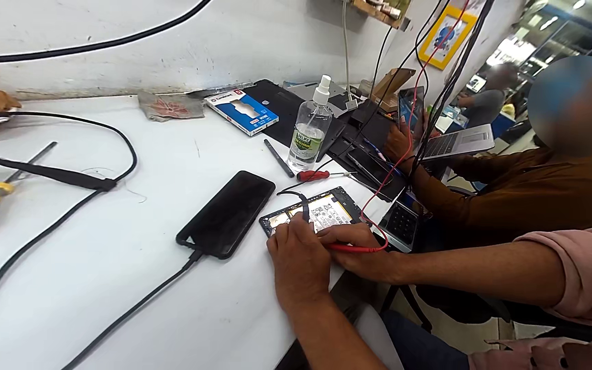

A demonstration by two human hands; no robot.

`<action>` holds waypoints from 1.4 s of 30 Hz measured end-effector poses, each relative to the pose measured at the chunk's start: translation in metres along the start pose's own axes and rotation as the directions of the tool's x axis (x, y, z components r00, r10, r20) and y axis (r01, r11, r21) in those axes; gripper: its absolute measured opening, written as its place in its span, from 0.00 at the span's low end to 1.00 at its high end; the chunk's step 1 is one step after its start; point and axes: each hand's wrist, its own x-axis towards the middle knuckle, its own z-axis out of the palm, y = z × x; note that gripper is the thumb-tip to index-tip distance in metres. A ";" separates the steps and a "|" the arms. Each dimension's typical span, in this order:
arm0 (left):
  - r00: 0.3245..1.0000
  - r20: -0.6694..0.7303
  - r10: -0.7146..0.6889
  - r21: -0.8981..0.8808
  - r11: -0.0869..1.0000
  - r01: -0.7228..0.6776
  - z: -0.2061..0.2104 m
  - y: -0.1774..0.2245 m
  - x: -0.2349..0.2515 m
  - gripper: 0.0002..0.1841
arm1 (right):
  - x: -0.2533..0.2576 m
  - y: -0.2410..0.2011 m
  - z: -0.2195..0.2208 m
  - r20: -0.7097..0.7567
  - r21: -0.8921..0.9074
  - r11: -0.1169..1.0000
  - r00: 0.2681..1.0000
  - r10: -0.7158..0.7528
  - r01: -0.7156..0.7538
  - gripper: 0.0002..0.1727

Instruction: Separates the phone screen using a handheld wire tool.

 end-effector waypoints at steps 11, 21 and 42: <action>1.000 0.003 -0.005 -0.018 1.000 0.005 0.000 0.000 0.001 0.12 | 0.002 -0.002 -0.004 0.033 0.004 1.000 0.999 0.007 -0.007 0.05; 1.000 0.009 -0.009 -0.028 1.000 0.009 -0.001 0.000 0.000 0.13 | 0.011 -0.012 -0.029 0.242 0.004 1.000 0.970 -0.010 0.009 0.06; 1.000 0.015 0.007 -0.034 0.999 -0.007 0.000 -0.001 0.000 0.13 | -0.001 0.001 0.003 -0.023 -0.019 1.000 0.999 0.024 -0.025 0.06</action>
